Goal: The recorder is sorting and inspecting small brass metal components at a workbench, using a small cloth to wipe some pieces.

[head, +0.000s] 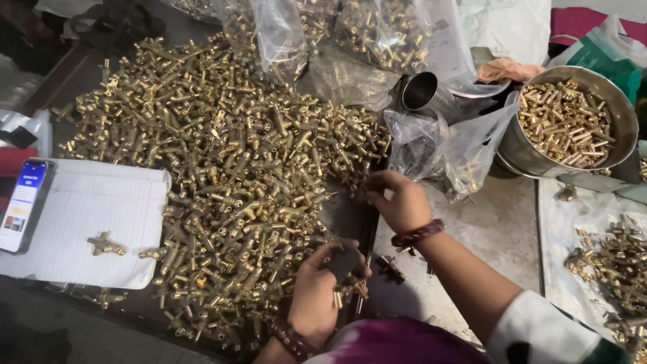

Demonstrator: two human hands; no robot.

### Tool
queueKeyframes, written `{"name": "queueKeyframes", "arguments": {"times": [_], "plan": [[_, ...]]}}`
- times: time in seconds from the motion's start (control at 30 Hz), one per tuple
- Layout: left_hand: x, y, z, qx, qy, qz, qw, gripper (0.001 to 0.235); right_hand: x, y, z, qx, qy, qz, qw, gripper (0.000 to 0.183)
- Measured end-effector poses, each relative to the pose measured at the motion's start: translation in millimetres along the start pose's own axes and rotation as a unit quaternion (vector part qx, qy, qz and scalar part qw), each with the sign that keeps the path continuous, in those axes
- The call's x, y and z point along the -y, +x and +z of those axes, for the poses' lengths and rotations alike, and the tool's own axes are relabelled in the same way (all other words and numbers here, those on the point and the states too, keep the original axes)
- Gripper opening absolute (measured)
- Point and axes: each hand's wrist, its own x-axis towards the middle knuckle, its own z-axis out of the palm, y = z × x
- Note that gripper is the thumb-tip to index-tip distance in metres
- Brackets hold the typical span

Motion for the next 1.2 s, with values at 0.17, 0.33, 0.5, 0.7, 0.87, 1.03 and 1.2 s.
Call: {"name": "queueKeyframes", "arguments": {"times": [0.17, 0.33, 0.5, 0.7, 0.87, 1.03, 1.2], "plan": [[-9.5, -7.7, 20.3, -0.016, 0.051, -0.051, 0.997, 0.026, 5.9, -50.0, -29.4, 0.082, 0.466, 0.093, 0.876, 0.03], [15.3, 0.1, 4.0, 0.043, 0.044, -0.019, 0.998, 0.03, 17.5, -95.7, -48.7, 0.11, 0.558, 0.115, 0.814, 0.043], [23.4, -7.2, 14.7, 0.111, 0.117, 0.034, 0.986, 0.031, 10.4, -112.9, -58.1, 0.093, 0.576, 0.097, 0.806, 0.045], [18.3, -25.2, 41.1, 0.092, 0.225, 0.033, 0.97, 0.034, 2.4, -139.7, -62.6, 0.055, 0.492, 0.123, 0.86, 0.028], [20.8, -36.3, 53.7, 0.075, 0.567, 0.305, 0.761, 0.045, 23.4, -141.1, -77.3, 0.093, 0.232, 0.141, 0.958, 0.03], [11.3, -42.6, 69.8, 0.055, 0.555, 0.134, 0.819, 0.05, 5.1, -148.8, -70.4, 0.082, 0.283, 0.209, 0.932, 0.023], [19.3, -32.9, 58.0, 0.049, 0.516, 0.136, 0.844, 0.053, -11.4, -153.8, -66.3, 0.019, 0.46, 0.214, 0.861, 0.021]]}}
